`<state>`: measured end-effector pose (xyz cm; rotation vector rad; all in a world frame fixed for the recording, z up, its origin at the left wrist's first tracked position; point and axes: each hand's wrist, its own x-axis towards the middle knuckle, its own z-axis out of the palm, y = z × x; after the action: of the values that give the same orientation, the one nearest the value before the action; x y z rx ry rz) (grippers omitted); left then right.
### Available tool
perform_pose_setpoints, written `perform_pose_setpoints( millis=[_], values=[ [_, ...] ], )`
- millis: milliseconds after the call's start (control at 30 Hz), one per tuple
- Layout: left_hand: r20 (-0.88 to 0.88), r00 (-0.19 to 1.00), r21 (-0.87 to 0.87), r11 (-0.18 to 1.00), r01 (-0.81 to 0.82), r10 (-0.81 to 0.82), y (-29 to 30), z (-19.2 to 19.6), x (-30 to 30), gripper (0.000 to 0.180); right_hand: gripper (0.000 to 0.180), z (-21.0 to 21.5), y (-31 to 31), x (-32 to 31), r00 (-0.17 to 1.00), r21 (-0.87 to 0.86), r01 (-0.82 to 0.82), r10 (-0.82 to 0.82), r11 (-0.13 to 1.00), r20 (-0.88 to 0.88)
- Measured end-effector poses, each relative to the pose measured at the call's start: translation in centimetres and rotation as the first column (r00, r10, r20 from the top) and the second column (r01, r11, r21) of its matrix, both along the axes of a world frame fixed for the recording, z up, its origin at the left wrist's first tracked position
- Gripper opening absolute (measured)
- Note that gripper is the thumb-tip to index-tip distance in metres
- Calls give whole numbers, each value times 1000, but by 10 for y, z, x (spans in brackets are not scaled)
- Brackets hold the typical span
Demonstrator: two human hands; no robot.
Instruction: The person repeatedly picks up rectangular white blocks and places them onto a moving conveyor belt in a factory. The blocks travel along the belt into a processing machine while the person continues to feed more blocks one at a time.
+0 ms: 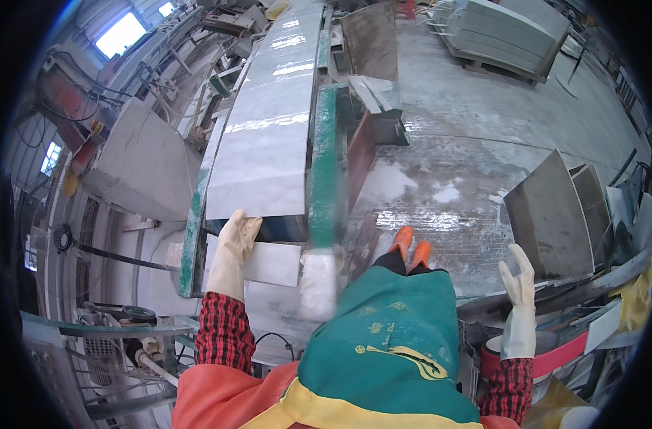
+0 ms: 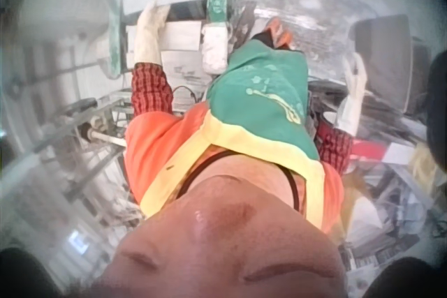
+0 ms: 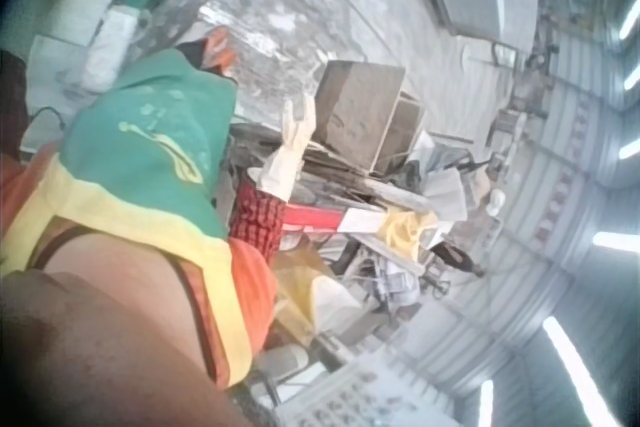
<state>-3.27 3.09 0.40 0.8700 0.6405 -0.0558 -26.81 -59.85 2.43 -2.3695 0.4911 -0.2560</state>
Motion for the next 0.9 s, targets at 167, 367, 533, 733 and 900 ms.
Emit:
perform_pose_setpoints(
  millis=[167, 367, 533, 733, 900],
  values=[
    [-228, 960, 884, 378, 274, -163, -13, 37, -30, 88, 47, 4, -50, -58, 987, -33, 160, -158, 987, 41],
    [-386, 852, 638, -769, -30, -353, -46, 61, -10, 86, 41, 15, -117, -121, 940, -263, 333, -296, 905, 173],
    [-635, 727, 569, -794, 213, -261, -56, 58, 42, 83, 45, 34, -152, -171, 905, -662, 376, -410, 649, 113],
    [-589, 725, 625, -770, 130, -356, -44, 52, 47, 83, 59, 15, -205, -272, 734, -541, 634, -651, 553, 195],
    [-635, 706, 608, -767, 205, -314, -47, 54, 51, 90, 60, -36, -245, -314, 561, -818, 461, -827, 343, -31]
  ],
)
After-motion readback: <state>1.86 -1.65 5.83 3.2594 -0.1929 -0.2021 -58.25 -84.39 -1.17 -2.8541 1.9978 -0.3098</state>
